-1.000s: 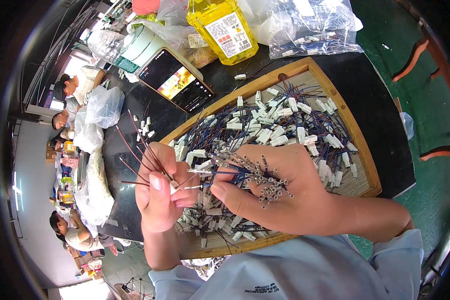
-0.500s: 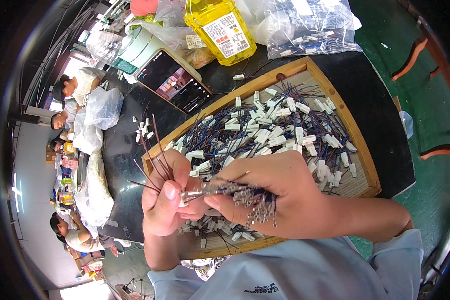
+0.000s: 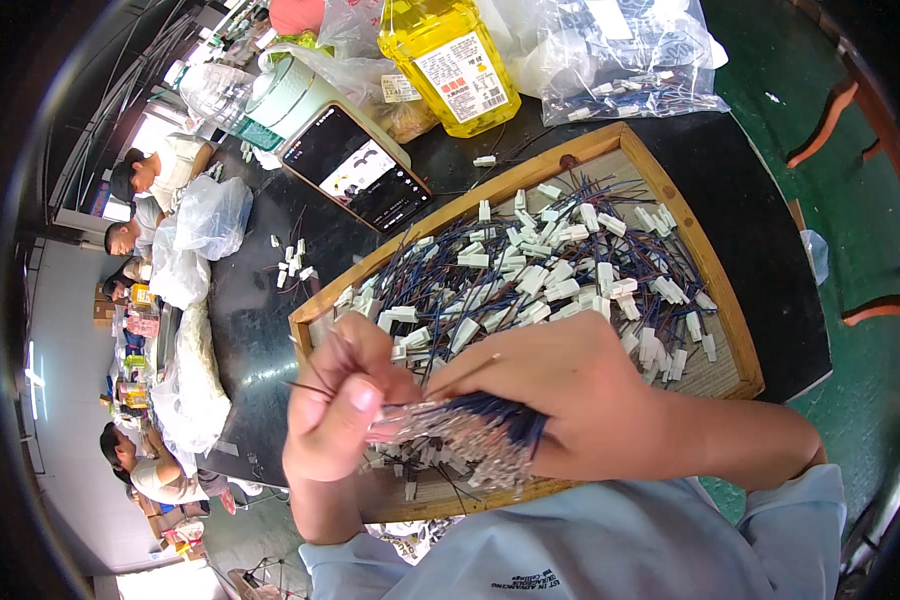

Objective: The person assembles or sorts electrical wire connectors and electrical terminals by hand on a factory production line.

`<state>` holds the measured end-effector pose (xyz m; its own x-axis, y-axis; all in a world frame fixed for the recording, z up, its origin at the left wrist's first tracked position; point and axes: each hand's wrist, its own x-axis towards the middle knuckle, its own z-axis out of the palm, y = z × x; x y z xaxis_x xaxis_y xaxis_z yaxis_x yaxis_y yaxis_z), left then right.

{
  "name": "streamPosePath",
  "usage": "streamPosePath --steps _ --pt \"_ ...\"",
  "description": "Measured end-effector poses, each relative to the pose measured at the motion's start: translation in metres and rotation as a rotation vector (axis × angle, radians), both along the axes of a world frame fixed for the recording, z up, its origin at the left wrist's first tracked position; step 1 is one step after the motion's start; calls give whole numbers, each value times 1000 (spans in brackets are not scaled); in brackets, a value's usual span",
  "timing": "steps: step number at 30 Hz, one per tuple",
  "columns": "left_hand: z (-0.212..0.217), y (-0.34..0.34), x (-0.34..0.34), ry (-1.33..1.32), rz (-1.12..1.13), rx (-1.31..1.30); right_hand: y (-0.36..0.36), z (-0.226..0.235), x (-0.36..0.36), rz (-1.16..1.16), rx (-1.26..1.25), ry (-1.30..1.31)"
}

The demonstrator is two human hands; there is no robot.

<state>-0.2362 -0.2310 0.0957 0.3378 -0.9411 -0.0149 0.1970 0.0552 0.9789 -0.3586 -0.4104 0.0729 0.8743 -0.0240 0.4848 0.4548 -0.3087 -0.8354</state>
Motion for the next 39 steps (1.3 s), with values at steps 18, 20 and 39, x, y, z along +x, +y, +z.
streamPosePath --steps 18,20,39 --pt "-6 0 38 489 268 -141 8 13 3 -288 542 334" --pt "-6 -2 33 489 326 -159 10 14 2 -309 628 396" --pt "-4 -4 2 37 34 -107 1 14 -7 -81 216 216"
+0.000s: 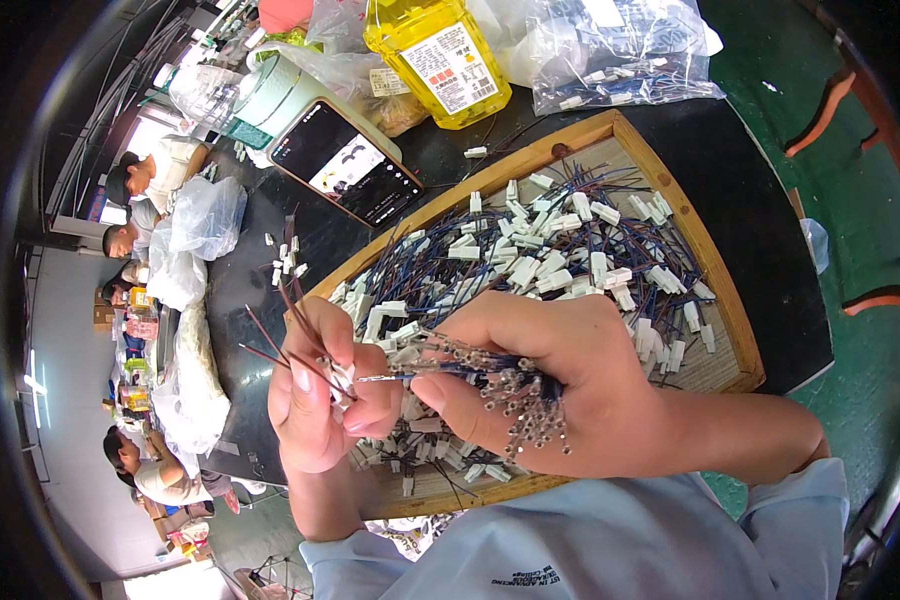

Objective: The person assembles or sorts electrical wire connectors and electrical terminals by hand on a factory production line.

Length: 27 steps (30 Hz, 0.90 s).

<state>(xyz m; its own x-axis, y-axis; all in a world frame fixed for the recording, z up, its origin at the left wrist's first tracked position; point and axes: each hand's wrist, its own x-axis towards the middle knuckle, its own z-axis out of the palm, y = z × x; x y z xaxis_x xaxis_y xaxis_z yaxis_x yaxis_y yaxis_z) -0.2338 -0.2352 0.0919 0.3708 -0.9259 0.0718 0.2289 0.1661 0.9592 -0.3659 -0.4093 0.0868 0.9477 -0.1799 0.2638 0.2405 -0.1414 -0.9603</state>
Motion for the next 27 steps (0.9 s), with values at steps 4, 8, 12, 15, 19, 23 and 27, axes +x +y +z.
streamPosePath --steps 4,8,12,15,19,23,27 --pt "-1 1 -4 -54 27 31 3 -4 4 -48 -74 -85" --pt "5 -1 -9 -161 37 84 7 -9 6 -126 -125 -149" --pt "3 2 -6 -207 -19 112 5 -8 5 -105 -112 -145" --pt "0 2 -12 -374 49 163 1 -8 6 -80 -150 -152" --pt "-6 5 -11 -715 20 232 -1 -4 6 -70 -106 -142" --pt "-4 6 -17 -702 41 214 -4 -8 8 -49 -135 -156" --pt "-2 7 -16 -594 33 217 -2 -12 7 -57 -144 -224"
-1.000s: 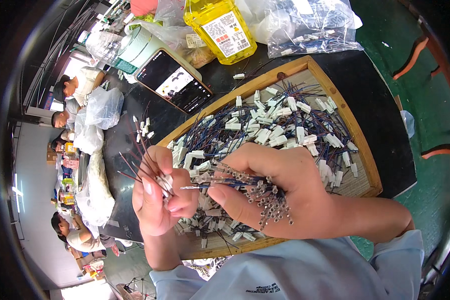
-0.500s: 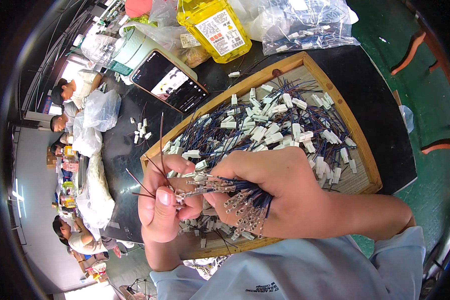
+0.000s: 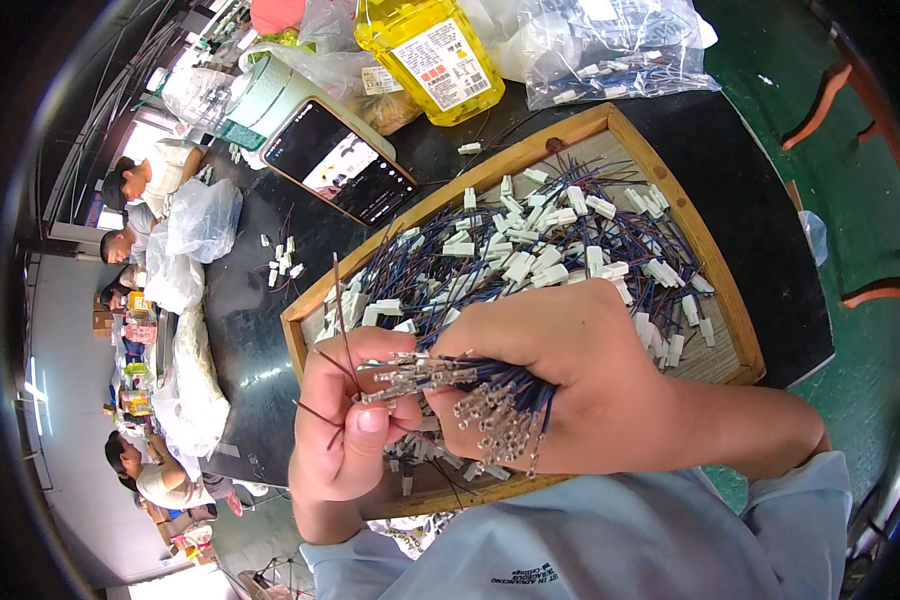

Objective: The person assembles or sorts electrical wire connectors and electrical terminals by hand on a factory production line.

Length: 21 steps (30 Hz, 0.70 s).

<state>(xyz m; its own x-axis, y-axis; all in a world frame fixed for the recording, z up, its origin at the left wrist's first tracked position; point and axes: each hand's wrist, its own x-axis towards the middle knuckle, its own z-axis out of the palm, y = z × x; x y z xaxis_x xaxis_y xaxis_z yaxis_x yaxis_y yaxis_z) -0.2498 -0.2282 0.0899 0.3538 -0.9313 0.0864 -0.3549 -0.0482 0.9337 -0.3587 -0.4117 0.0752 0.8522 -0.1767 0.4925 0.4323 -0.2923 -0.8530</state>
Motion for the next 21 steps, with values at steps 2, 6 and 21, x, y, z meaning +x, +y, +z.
streamPosePath --steps 2,6,21 --pt "2 0 -1 -11 -6 -21 1 0 -1 14 41 13" --pt "4 2 -1 0 -14 18 1 2 -1 15 23 -23" --pt "6 -11 -5 -277 -80 7 -1 -4 -1 164 -9 53"
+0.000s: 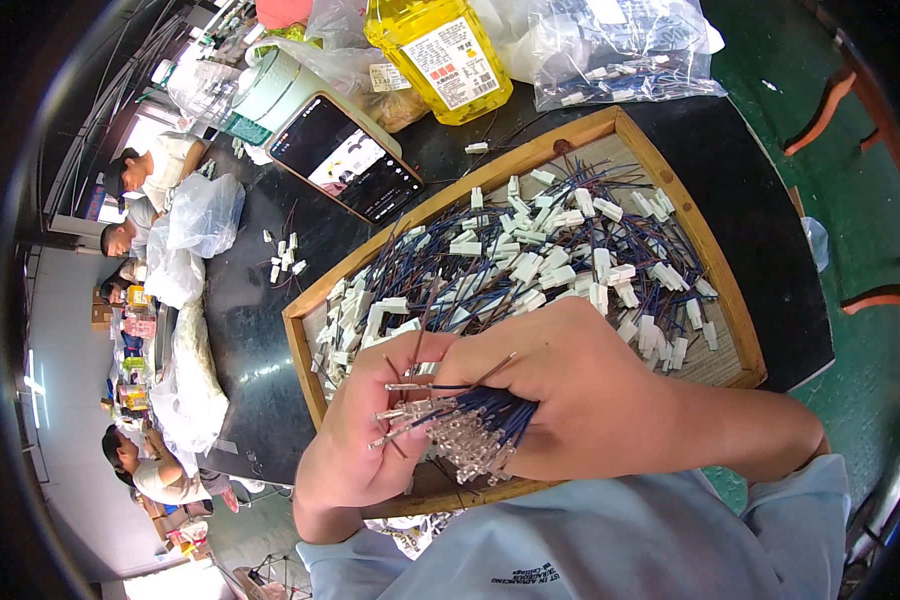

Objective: The person assembles or sorts electrical wire connectors and electrical terminals by hand on a factory production line.

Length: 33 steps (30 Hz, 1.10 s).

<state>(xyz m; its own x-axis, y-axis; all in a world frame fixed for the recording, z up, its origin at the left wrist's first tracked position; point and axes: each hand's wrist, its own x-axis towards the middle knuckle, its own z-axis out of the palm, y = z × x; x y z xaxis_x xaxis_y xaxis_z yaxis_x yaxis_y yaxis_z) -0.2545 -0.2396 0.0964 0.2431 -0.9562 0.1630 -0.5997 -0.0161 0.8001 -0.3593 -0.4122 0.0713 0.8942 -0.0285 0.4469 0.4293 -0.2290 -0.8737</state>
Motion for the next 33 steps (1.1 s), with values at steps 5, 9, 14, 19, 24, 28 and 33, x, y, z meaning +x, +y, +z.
streamPosePath --steps 5,9,14,19,24,28,33 --pt "3 13 6 228 145 245 -2 -3 4 -77 -79 -3" --pt "6 19 16 175 202 86 -8 6 2 -105 -142 45" --pt "12 19 19 239 245 119 -3 9 5 -162 -101 38" --pt "7 15 26 433 291 -50 0 5 3 -251 24 118" --pt "3 8 26 511 297 -153 -2 18 1 -261 106 161" --pt "-2 5 26 610 278 -264 -8 18 1 -255 -65 67" --pt "-7 5 28 601 279 -317 -8 20 0 -272 -41 93"
